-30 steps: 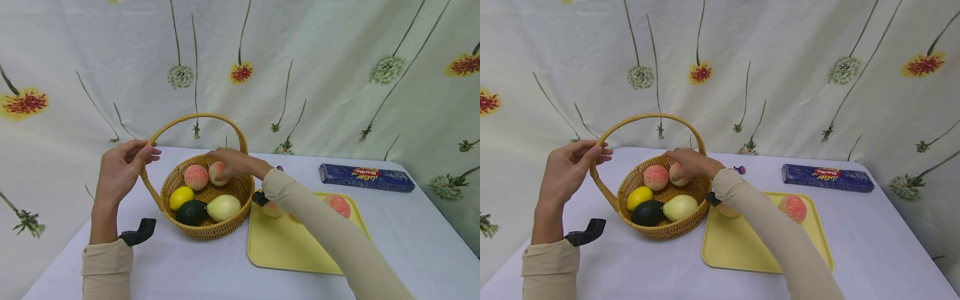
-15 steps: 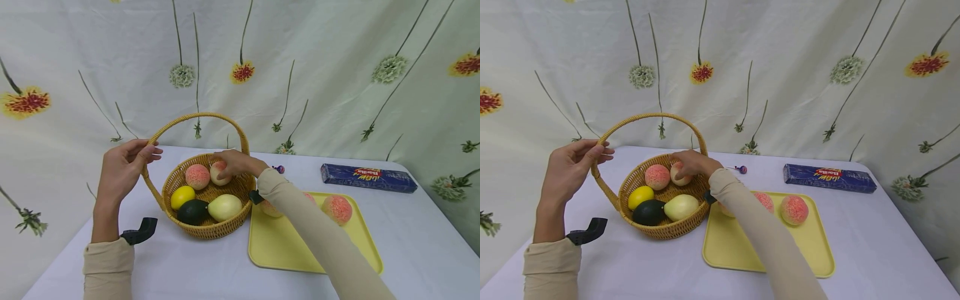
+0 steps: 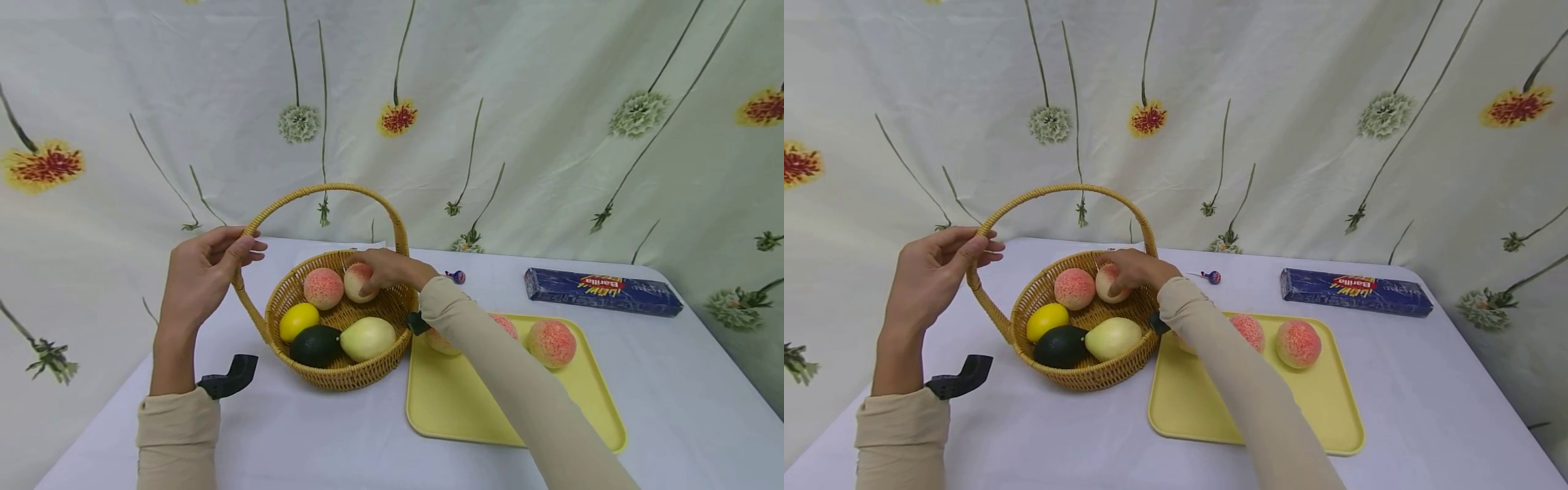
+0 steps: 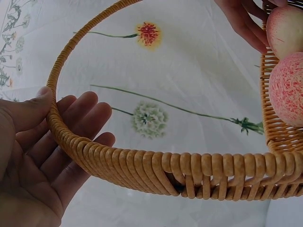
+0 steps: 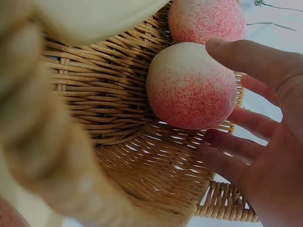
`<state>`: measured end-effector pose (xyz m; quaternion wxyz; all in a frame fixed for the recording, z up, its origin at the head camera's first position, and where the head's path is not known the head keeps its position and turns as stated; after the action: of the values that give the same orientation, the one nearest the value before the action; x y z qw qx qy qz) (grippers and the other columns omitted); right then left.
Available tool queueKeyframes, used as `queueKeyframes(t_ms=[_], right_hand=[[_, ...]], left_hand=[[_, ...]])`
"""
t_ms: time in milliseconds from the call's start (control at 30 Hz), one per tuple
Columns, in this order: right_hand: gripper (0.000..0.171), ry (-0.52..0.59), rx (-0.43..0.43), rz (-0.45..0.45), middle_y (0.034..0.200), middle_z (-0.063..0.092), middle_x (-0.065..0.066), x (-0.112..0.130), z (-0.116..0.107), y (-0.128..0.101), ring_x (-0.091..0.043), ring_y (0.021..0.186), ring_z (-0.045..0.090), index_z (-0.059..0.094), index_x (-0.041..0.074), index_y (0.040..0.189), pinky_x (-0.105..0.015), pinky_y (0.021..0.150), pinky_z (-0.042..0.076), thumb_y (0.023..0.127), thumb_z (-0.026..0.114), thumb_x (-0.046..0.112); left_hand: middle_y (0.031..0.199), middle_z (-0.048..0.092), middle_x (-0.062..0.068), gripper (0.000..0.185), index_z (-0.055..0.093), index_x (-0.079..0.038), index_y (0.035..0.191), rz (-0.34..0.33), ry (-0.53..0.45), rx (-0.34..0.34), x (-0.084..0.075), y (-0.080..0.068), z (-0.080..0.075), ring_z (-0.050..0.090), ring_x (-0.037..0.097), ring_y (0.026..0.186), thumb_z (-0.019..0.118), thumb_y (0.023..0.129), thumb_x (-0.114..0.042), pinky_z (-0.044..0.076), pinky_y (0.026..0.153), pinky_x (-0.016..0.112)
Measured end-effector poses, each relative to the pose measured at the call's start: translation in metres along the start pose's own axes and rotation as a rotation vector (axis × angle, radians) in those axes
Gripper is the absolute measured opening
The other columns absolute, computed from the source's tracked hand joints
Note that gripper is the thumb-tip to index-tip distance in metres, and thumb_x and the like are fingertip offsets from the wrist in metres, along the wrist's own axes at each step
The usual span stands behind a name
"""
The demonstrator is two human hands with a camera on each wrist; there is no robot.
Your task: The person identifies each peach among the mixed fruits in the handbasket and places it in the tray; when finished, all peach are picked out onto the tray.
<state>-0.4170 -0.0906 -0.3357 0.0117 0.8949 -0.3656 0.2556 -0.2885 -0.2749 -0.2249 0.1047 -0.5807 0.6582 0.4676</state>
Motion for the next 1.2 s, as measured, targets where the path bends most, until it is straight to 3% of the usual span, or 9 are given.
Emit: queueKeyframes(t_ms=[300,633,833,1200], right_hand=[[0.066,-0.070,0.055,0.037,0.147,0.043,-0.008,0.0012,-0.0021,0.0005,-0.023,0.132,0.042,0.038,0.015,0.147,-0.035,0.104,0.040,0.089,0.068,0.016],[0.063,-0.141,0.036,0.020,0.143,0.046,-0.011,0.0028,-0.0039,0.0065,-0.023,0.130,0.043,0.043,0.009,0.143,-0.034,0.105,0.038,0.087,0.070,0.016],[0.062,-0.120,0.039,0.060,0.138,0.047,-0.014,0.0009,-0.0038,0.0060,-0.024,0.125,0.044,0.044,0.010,0.141,-0.034,0.100,0.042,0.086,0.072,0.017],[0.055,-0.093,0.054,0.101,0.121,0.053,-0.009,0.0006,0.0018,0.0078,-0.020,0.098,0.048,0.043,0.014,0.133,-0.029,0.078,0.043,0.086,0.072,0.014]], left_hand=[[0.107,0.069,0.016,0.036,0.062,-0.004,0.124,0.013,-0.005,-0.002,-0.0007,0.0002,0.0001,0.063,-0.008,0.082,0.055,0.097,-0.026,0.048,0.072,0.007],[0.106,0.069,0.017,0.035,0.062,-0.003,0.123,0.027,-0.020,-0.002,-0.0011,0.0012,-0.0003,0.064,-0.008,0.081,0.057,0.096,-0.024,0.049,0.071,0.007],[0.107,0.069,0.016,0.036,0.062,-0.003,0.124,0.020,-0.011,-0.003,-0.0009,0.0011,-0.0003,0.064,-0.008,0.082,0.056,0.096,-0.025,0.049,0.071,0.007],[0.107,0.069,0.016,0.035,0.062,-0.003,0.124,0.015,-0.009,-0.004,0.0005,0.0014,0.0001,0.064,-0.008,0.082,0.056,0.096,-0.025,0.049,0.072,0.007]])
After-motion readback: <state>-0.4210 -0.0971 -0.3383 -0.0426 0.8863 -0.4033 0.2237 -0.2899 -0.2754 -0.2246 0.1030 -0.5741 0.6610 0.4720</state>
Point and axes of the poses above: each hand's wrist, its own y-axis towards the middle knuckle, its own z-axis out of the palm, x = y × z, the point moved 9 cm from there along y, towards the middle knuckle
